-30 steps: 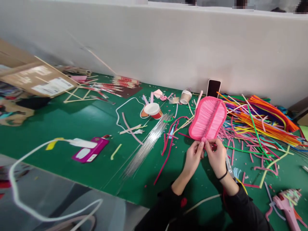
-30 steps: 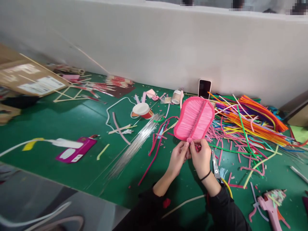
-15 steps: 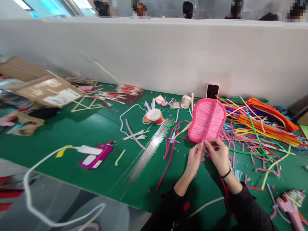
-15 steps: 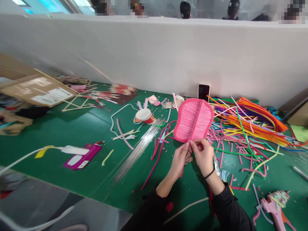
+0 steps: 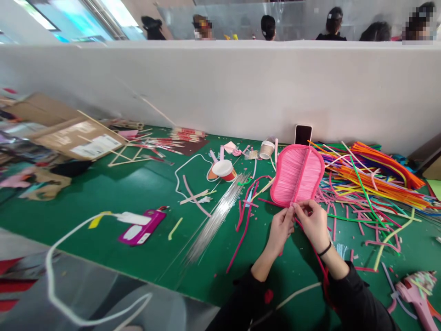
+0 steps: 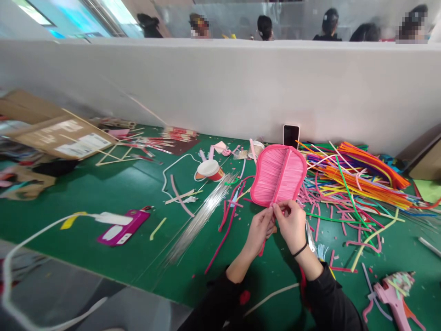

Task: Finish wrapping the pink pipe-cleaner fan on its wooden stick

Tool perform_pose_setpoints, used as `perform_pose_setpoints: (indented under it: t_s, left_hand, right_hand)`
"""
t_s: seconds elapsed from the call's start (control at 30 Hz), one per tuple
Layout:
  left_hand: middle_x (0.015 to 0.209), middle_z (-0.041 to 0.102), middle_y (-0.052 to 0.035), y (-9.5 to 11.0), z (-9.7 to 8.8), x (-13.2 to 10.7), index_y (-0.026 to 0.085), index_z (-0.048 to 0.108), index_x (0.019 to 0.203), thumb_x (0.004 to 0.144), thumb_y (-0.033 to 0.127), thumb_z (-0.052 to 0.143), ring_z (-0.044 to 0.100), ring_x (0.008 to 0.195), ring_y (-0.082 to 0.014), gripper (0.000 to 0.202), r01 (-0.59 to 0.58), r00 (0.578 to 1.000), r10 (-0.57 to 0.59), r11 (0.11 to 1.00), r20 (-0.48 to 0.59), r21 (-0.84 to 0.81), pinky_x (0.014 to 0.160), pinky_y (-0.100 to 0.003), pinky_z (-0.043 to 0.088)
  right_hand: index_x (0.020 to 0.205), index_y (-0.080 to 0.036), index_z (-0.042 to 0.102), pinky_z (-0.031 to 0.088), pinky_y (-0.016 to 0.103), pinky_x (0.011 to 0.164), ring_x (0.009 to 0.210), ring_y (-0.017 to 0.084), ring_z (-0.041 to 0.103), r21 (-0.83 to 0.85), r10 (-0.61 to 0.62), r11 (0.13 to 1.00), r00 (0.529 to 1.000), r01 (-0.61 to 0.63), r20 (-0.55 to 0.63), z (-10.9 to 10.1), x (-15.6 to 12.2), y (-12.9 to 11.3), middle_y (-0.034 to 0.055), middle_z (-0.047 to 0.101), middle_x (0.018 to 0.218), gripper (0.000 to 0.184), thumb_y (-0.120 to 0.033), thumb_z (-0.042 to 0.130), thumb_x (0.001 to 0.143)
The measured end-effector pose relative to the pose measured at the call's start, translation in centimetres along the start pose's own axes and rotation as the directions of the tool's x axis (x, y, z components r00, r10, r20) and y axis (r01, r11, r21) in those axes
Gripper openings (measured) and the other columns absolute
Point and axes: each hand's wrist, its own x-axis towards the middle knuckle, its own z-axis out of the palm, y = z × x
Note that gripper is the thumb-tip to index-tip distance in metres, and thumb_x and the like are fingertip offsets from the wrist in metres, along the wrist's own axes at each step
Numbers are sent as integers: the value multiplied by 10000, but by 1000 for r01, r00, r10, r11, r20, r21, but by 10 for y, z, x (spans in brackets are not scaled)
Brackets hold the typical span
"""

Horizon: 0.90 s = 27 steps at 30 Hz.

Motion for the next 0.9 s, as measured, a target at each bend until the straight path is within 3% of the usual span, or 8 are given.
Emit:
perform_pose_setpoints:
  t_s: [0.23,0.53,0.77,0.9]
  left_hand:
    - [438,240,124,1,2,0,187,451,626,724,758,675,188,346,-14,622,15,1000,-15,1000,-14,-11,355,-169,149]
    - [424,219,127,2,0,0,198,419,597,699,790,663,182,329,-14,649,52,999,-52,999,13,0,343,-161,99]
    - [426,213,128,6,2,-2,202,423,623,739,776,638,195,328,-22,623,100,995,-99,995,22,-4,361,-170,116]
    - [432,220,128,6,4,-3,202,426,628,739,762,649,178,334,-21,613,130,991,-129,992,28,-7,362,-178,92]
  right_hand:
    - [787,-201,697,484,293,590,602,178,635,3,-27,1000,998,27,60,-4,0,4,51,735,707,334,-525,637,838]
    - [712,-192,689,452,278,532,541,158,584,5,2,1000,994,-3,109,-10,8,8,44,721,653,330,-513,698,790]
    - [837,-193,765,547,325,662,687,211,703,46,-16,999,988,9,154,-18,9,14,77,789,804,358,-524,627,842]
    - [841,-194,764,523,310,621,652,198,677,26,-16,1000,990,13,142,-21,5,14,73,784,792,341,-515,652,830]
